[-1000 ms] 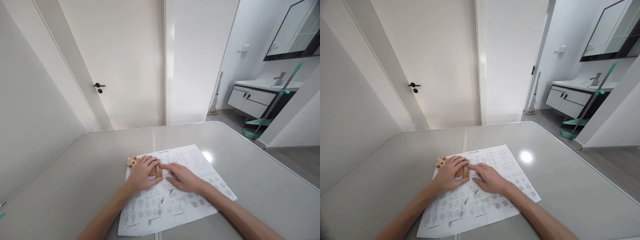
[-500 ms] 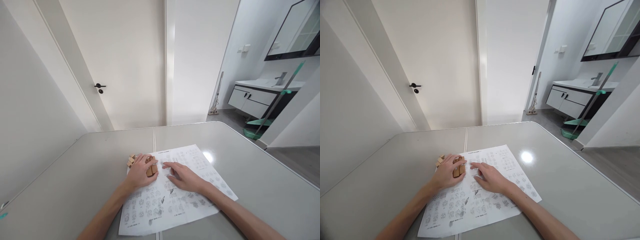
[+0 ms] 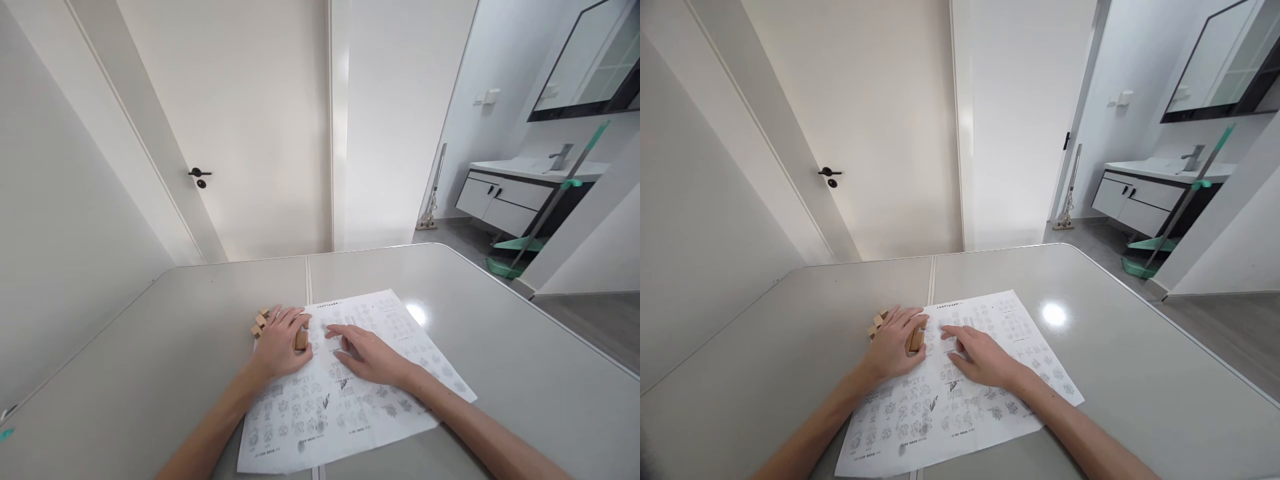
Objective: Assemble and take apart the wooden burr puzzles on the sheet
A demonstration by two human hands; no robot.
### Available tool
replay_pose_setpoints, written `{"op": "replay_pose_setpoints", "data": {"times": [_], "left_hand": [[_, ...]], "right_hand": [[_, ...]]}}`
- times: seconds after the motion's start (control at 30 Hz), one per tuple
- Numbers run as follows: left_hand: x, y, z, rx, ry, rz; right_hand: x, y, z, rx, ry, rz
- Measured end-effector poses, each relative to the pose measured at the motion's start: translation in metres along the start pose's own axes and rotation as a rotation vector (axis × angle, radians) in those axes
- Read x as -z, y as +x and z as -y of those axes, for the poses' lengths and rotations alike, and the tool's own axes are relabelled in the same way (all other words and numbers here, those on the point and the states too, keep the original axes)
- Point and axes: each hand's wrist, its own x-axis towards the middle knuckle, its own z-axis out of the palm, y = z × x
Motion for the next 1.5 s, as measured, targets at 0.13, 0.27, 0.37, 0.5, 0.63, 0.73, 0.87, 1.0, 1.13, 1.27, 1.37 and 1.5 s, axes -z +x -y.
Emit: {"op": "replay_pose_setpoints", "data": {"times": [0.13, 0.27, 0.37, 0.5, 0.63, 0.73, 0.87, 1.0, 1.13, 1.27, 1.37, 1.5], "left_hand": [[0.002, -0.001, -0.014, -0.063, -0.030, -0.004], [0.002, -0.004, -0.035, -0.189, -0.092, 0.024], [0.000, -0.007, -0.047, -0.261, -0.097, 0.066], [-0.006, -0.011, -0.053, -0.305, -0.107, 0.132], [-0.011, -0.013, -0.053, -0.301, -0.124, 0.185], [-0.012, -0.014, -0.053, -0.294, -0.129, 0.182], [-0.012, -0.013, -0.053, -0.284, -0.160, 0.149], [-0.013, -0.013, -0.053, -0.284, -0.182, 0.126], [-0.014, -0.013, -0.053, -0.276, -0.193, 0.123], [-0.015, -0.013, -0.052, -0.275, -0.213, 0.124], [-0.018, -0.015, -0.050, -0.268, -0.212, 0.127], [-0.019, -0.015, -0.049, -0.257, -0.201, 0.142]], "right_hand": [[0.000, 0.001, 0.001, 0.004, 0.002, -0.005], [-0.001, 0.001, 0.002, -0.014, -0.017, -0.013], [0.000, 0.001, 0.002, -0.005, -0.018, -0.023], [0.000, 0.002, 0.003, 0.005, -0.018, -0.007], [-0.001, 0.002, 0.000, -0.001, -0.036, 0.002], [-0.001, 0.002, -0.003, 0.007, -0.046, -0.005], [-0.002, 0.001, -0.004, 0.023, -0.061, -0.005], [-0.003, 0.001, -0.005, 0.040, -0.076, -0.016], [-0.004, 0.002, -0.006, 0.081, -0.064, -0.036], [-0.005, 0.002, -0.007, 0.125, -0.042, -0.052], [-0.006, 0.001, -0.009, 0.128, -0.045, -0.055], [-0.006, 0.001, -0.009, 0.128, -0.055, -0.059]]}}
